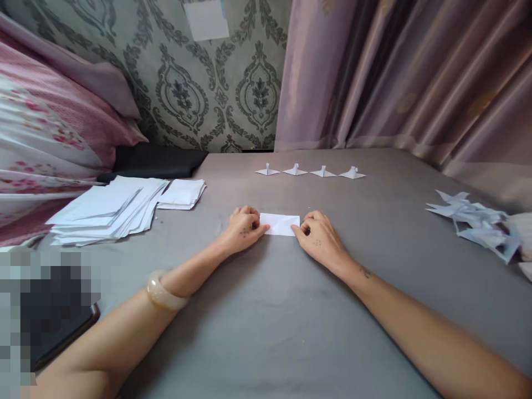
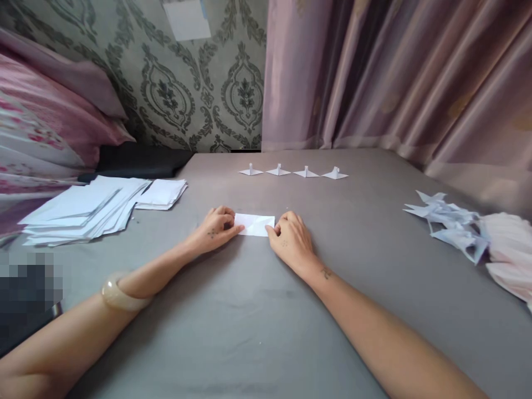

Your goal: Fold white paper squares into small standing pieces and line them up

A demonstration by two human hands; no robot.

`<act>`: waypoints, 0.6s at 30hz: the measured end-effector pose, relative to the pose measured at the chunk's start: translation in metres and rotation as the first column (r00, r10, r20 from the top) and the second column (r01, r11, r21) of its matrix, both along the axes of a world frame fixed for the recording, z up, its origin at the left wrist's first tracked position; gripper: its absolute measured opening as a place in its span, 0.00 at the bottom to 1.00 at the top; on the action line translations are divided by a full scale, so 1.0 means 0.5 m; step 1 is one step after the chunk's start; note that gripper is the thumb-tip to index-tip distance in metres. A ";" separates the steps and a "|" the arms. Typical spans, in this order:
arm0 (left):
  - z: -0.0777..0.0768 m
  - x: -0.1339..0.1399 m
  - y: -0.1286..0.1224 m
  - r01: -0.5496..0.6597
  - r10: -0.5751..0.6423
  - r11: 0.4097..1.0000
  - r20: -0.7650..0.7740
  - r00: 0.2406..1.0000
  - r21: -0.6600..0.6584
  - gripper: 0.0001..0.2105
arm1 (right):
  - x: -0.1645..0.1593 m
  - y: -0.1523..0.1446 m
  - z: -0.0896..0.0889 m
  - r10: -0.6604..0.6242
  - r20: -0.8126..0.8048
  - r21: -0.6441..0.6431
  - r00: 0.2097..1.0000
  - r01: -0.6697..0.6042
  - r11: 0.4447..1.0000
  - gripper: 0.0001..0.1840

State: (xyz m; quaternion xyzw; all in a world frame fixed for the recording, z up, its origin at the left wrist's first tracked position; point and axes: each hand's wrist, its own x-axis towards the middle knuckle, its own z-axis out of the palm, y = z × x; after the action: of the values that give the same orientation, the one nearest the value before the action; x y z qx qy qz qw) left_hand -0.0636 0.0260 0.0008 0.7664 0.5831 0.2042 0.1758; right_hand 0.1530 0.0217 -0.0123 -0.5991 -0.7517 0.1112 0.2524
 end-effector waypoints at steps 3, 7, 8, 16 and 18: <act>-0.007 -0.004 0.001 0.000 0.000 1.000 0.005 1.000 0.017 0.15 | 0.003 0.004 -0.003 0.012 0.010 0.017 1.000 -0.012 1.000 0.16; -0.013 -0.007 0.004 0.003 -0.003 0.999 0.002 1.000 0.034 0.15 | 0.006 0.005 -0.005 0.030 0.016 0.024 0.999 -0.031 0.999 0.16; -0.013 -0.007 0.004 -0.006 0.006 1.000 -0.003 1.000 0.025 0.15 | 0.006 0.005 -0.005 0.031 0.016 0.022 0.999 -0.031 0.999 0.16; -0.006 -0.007 -0.002 -0.062 0.062 0.998 0.005 0.998 -0.023 0.12 | 0.010 0.005 -0.001 0.044 0.004 0.029 0.999 -0.044 0.999 0.13; -0.004 -0.010 -0.003 -0.072 0.072 0.996 -0.003 0.997 -0.044 0.12 | 0.010 0.005 0.000 0.033 0.012 0.024 0.999 -0.033 0.999 0.09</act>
State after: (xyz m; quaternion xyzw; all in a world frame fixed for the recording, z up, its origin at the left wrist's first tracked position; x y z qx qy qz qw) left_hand -0.0684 0.0246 -0.0011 0.7410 0.6149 0.1968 0.1849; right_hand 0.1579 0.0241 -0.0120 -0.5843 -0.7640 0.1029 0.2534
